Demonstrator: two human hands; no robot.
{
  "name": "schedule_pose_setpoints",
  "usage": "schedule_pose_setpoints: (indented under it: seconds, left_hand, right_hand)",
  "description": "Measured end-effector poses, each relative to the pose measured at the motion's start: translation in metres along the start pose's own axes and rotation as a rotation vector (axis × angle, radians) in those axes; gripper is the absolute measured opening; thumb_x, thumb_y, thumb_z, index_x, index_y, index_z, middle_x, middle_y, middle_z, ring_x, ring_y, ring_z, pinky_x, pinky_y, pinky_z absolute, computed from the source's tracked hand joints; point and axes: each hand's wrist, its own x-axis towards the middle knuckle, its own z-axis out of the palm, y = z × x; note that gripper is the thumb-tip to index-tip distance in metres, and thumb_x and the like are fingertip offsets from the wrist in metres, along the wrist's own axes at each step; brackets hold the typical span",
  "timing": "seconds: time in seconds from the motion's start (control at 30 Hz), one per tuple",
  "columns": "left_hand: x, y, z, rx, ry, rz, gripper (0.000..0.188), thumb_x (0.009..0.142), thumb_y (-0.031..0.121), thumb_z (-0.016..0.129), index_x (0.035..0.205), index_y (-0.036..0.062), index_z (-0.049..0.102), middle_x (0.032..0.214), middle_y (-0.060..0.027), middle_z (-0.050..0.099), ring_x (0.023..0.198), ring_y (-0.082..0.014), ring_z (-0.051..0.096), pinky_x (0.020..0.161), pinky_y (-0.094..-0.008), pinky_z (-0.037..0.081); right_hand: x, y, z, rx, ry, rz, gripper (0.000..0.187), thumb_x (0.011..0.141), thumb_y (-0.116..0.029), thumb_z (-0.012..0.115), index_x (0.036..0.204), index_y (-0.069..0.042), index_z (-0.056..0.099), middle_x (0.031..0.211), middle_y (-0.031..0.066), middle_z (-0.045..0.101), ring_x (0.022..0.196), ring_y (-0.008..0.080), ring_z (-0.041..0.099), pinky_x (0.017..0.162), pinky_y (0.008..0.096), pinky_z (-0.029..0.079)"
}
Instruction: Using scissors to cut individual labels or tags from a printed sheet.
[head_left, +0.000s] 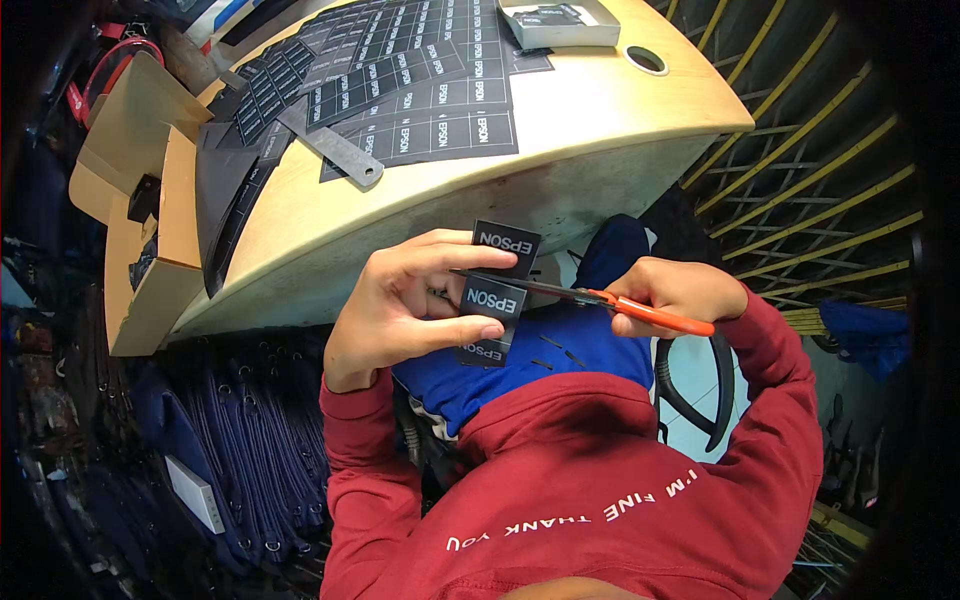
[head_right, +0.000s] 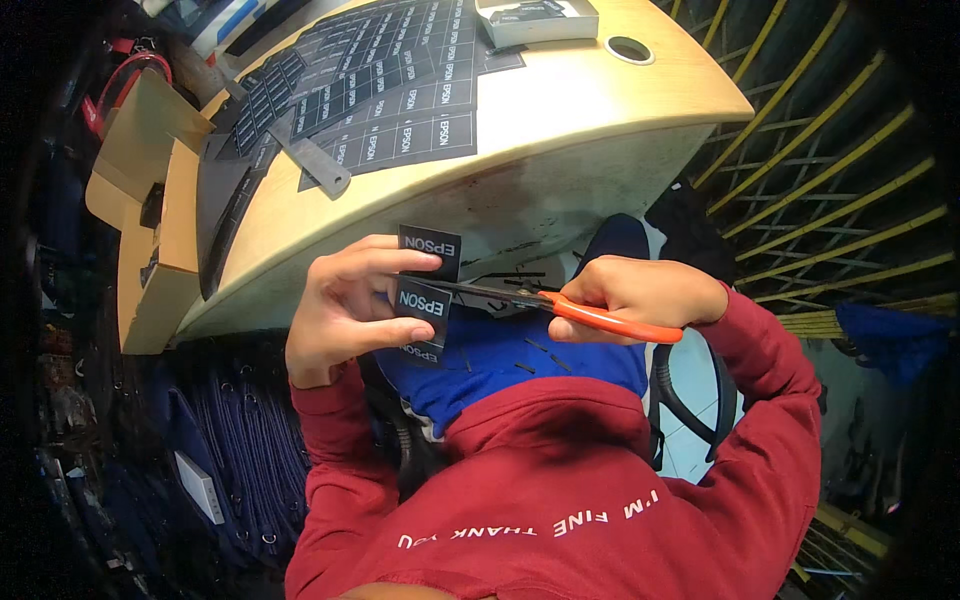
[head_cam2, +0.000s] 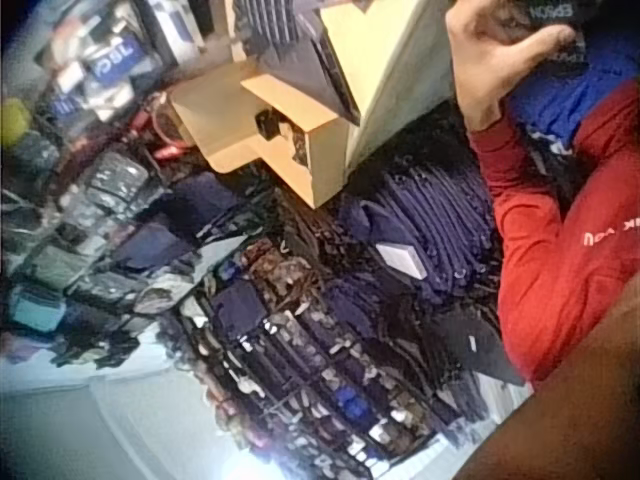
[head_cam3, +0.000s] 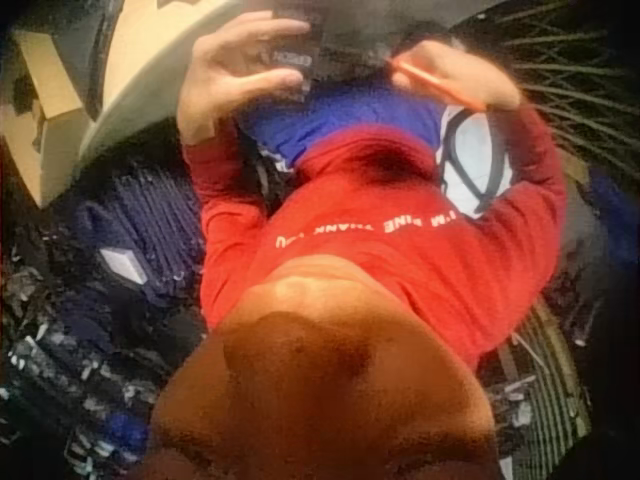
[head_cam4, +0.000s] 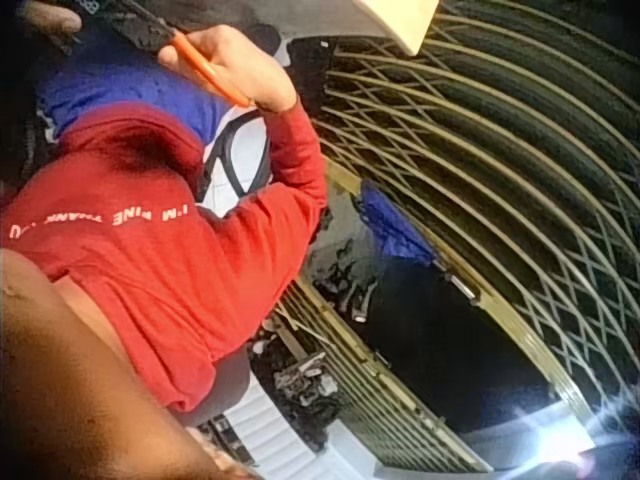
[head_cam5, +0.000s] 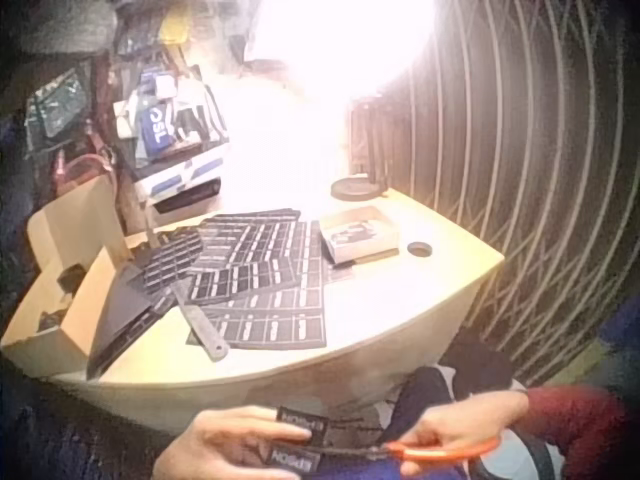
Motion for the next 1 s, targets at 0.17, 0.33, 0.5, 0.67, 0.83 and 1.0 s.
schedule_pose_setpoints:
  seconds: [0.17, 0.33, 0.5, 0.67, 0.83, 1.0]
  left_hand:
    - [-0.001, -0.002, -0.003, 0.075, -0.028, 0.032, 0.053, 0.061, -0.006, 0.080, 0.111, -0.0009, 0.064, 0.101, -0.0033, 0.054, 0.079, -0.0072, 0.048, 0.066, -0.0190, 0.040]
    - [0.001, -0.002, -0.003, -0.021, -0.026, 0.079, 0.061, 0.065, -0.008, 0.078, 0.121, -0.0004, 0.058, 0.109, -0.0014, 0.049, 0.068, -0.0014, 0.042, 0.054, -0.0142, 0.039]
    - [0.009, -0.008, 0.005, -0.207, -0.059, 0.009, 0.063, 0.066, -0.010, 0.076, 0.125, -0.0012, 0.055, 0.120, -0.0031, 0.045, 0.066, -0.0023, 0.041, 0.055, -0.0146, 0.043]
    - [0.012, -0.009, 0.015, -0.221, -0.119, -0.038, 0.062, 0.068, -0.011, 0.074, 0.125, -0.0011, 0.054, 0.123, -0.0043, 0.046, 0.071, -0.0035, 0.045, 0.057, -0.0162, 0.046]
    - [0.014, -0.010, 0.015, -0.216, -0.051, -0.075, 0.058, 0.070, -0.009, 0.075, 0.123, -0.0003, 0.054, 0.120, -0.0065, 0.051, 0.076, -0.0065, 0.055, 0.065, -0.0189, 0.050]
    - [0.011, -0.009, 0.017, -0.193, 0.037, -0.028, 0.047, 0.071, -0.007, 0.074, 0.112, 0.0011, 0.052, 0.109, -0.0111, 0.057, 0.083, -0.0112, 0.062, 0.068, -0.0225, 0.054]
  right_hand:
    - [0.000, 0.003, 0.002, -0.046, 0.061, 0.081, 0.047, 0.091, -0.039, 0.057, 0.066, 0.000, 0.051, 0.053, -0.0002, 0.038, 0.050, 0.0085, 0.034, 0.046, 0.0299, 0.029]
    - [0.005, 0.020, 0.012, 0.122, 0.200, 0.022, 0.040, 0.090, -0.032, 0.062, 0.067, -0.001, 0.049, 0.056, -0.0048, 0.037, 0.053, 0.0052, 0.031, 0.047, 0.0262, 0.027]
    - [0.032, 0.026, 0.034, 0.499, 0.679, -0.287, 0.022, 0.086, -0.021, 0.068, 0.082, -0.002, 0.057, 0.066, -0.0069, 0.046, 0.059, 0.0012, 0.038, 0.050, 0.0200, 0.030]
    - [0.048, -0.009, 0.032, 0.598, 0.755, -0.373, 0.017, 0.084, -0.016, 0.069, 0.087, -0.001, 0.061, 0.069, -0.0044, 0.053, 0.062, 0.0016, 0.045, 0.053, 0.0179, 0.035]
    - [0.062, -0.005, 0.012, 0.452, 0.867, -0.398, 0.018, 0.085, -0.013, 0.068, 0.075, -0.005, 0.054, 0.068, -0.0079, 0.047, 0.062, 0.0003, 0.040, 0.052, 0.0189, 0.033]
    - [0.079, -0.001, -0.082, 0.228, 1.124, -0.540, 0.023, 0.087, -0.020, 0.066, 0.073, -0.004, 0.057, 0.061, -0.0077, 0.045, 0.055, 0.0008, 0.037, 0.047, 0.0201, 0.029]
